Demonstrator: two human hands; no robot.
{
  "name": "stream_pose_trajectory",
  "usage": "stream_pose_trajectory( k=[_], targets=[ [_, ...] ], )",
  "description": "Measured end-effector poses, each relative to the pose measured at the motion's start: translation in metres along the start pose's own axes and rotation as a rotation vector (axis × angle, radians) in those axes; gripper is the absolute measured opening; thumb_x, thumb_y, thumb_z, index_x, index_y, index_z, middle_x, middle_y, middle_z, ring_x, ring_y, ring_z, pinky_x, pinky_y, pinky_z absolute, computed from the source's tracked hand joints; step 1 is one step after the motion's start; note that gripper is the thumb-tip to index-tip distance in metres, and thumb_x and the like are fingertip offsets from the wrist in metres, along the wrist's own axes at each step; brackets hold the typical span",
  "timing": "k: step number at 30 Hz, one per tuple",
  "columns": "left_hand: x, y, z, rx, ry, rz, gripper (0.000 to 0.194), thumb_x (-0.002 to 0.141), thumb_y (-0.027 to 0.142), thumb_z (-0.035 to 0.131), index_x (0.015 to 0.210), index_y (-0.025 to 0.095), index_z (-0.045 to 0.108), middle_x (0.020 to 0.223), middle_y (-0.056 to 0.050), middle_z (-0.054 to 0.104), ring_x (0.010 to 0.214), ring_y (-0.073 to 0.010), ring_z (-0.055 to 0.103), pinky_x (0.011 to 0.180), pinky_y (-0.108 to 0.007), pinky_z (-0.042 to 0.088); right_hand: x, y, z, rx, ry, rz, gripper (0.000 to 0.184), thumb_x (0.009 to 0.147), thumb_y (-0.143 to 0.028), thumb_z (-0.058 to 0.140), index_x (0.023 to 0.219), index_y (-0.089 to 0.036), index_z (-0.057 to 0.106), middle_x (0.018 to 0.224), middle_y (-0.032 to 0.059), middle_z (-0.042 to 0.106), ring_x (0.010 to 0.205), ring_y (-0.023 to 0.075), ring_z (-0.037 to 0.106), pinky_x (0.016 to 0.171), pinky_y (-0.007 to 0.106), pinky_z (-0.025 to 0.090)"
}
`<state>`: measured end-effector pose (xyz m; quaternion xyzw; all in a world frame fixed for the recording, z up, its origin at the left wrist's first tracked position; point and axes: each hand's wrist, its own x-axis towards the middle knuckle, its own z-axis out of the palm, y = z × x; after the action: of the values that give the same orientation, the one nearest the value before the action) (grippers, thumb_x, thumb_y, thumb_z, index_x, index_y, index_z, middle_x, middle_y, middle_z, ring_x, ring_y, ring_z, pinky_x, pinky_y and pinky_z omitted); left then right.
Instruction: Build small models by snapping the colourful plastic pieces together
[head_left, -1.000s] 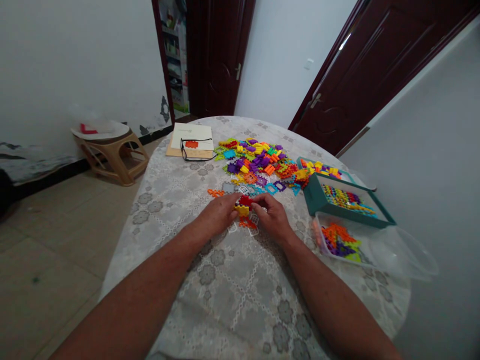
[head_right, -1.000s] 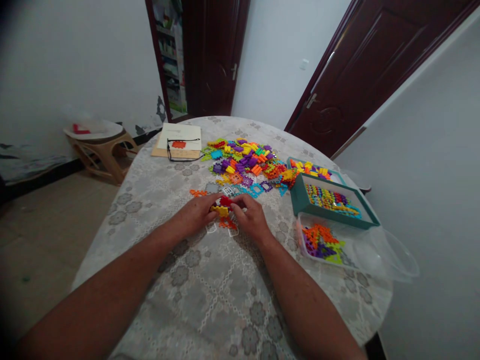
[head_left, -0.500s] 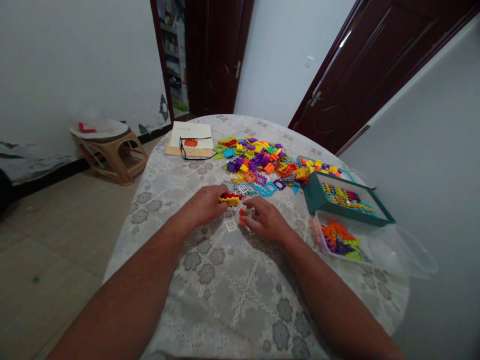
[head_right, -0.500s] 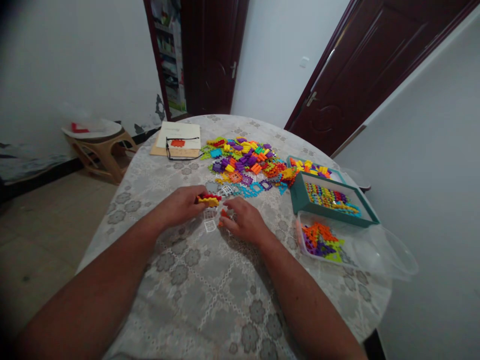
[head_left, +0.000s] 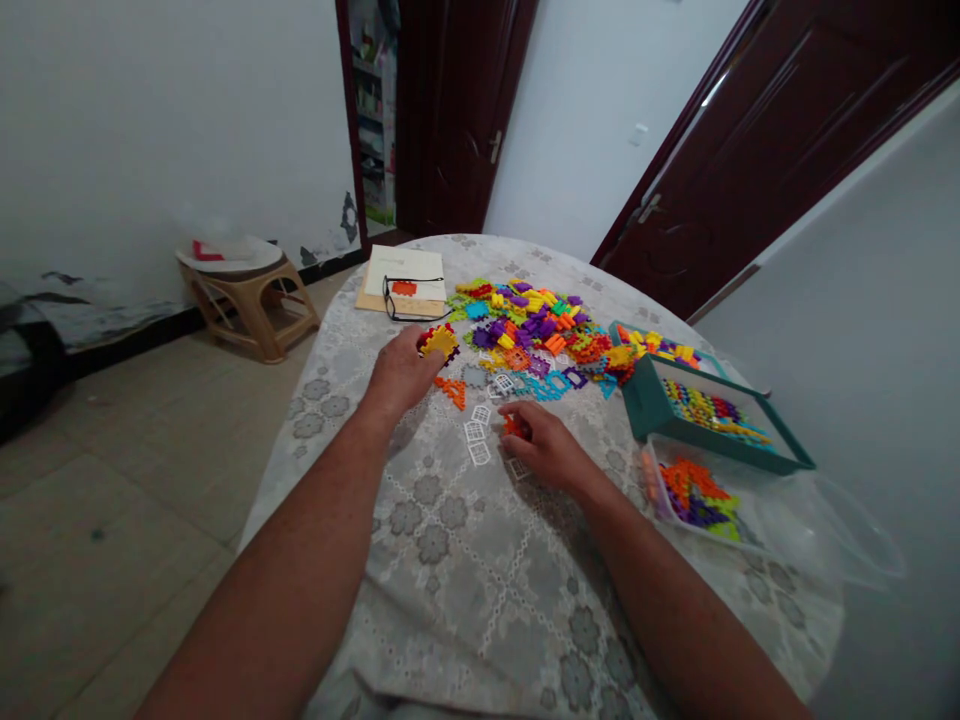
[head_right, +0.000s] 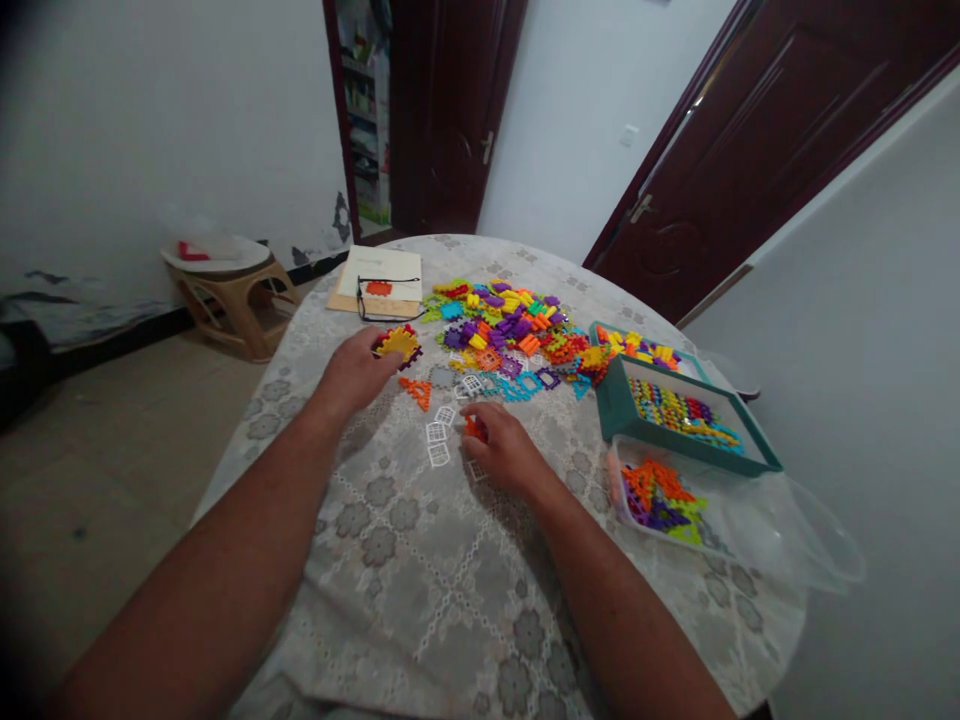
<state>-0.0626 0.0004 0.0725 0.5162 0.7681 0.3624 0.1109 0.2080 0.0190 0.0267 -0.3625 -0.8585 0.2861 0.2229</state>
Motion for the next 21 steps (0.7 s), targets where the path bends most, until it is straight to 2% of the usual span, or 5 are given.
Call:
stream_pose_trajectory(
  k=[3,6,13,17,21],
  targets=[
    [0.0,0.002,0.004,-0.029,-0.034,-0.015,0.023,0.087,0.034,0.06,0.102,0.018,0.069,0.099,-0.005,0.073,0.087,-0.0198,0.061,0.076,-0.028,0.044,0.01,-0.003,0.005,0.186,-0.008,0.049,0.031,0.091,-0.029,0.062,0.122,-0.023,0.065,0.086,-0.0009,0.061,0.077,0.0165,0.058,0.068,0.027,0.048],
    [-0.001,0.003,0.007,-0.043,-0.074,-0.037,0.024,0.086,0.032,0.059,0.102,0.018,0.07,0.101,-0.006,0.074,0.088,-0.0205,0.063,0.077,-0.029,0.046,0.03,-0.01,0.011,0.248,-0.037,0.055,0.043,0.092,-0.031,0.062,0.134,-0.023,0.061,0.087,-0.0017,0.063,0.075,0.0151,0.058,0.067,0.026,0.048],
    [0.003,-0.007,0.016,-0.035,-0.149,-0.053,0.02,0.086,0.032,0.06,0.095,0.017,0.069,0.095,-0.011,0.074,0.085,-0.0237,0.065,0.075,-0.032,0.048,0.08,-0.025,0.036,-0.104,-0.07,0.062,0.05,0.09,-0.022,0.066,0.14,-0.02,0.062,0.103,0.0052,0.076,0.088,0.0207,0.067,0.083,0.032,0.052],
    [0.005,-0.009,0.017,-0.061,-0.16,-0.062,0.017,0.082,0.028,0.061,0.092,0.017,0.069,0.093,-0.011,0.074,0.084,-0.0239,0.064,0.071,-0.032,0.047,0.087,-0.028,0.039,-0.259,-0.106,0.038,0.041,0.093,-0.027,0.066,0.133,-0.017,0.067,0.118,0.0121,0.075,0.102,0.0257,0.069,0.089,0.034,0.05],
    [0.005,-0.009,0.021,-0.207,-0.186,-0.123,0.018,0.08,0.026,0.062,0.093,0.017,0.069,0.084,-0.008,0.072,0.079,-0.0214,0.064,0.067,-0.029,0.046,0.09,-0.024,0.038,-0.233,-0.154,0.091,0.039,0.094,-0.031,0.067,0.131,-0.019,0.066,0.112,0.0087,0.076,0.094,0.0225,0.068,0.082,0.031,0.049]
  ],
)
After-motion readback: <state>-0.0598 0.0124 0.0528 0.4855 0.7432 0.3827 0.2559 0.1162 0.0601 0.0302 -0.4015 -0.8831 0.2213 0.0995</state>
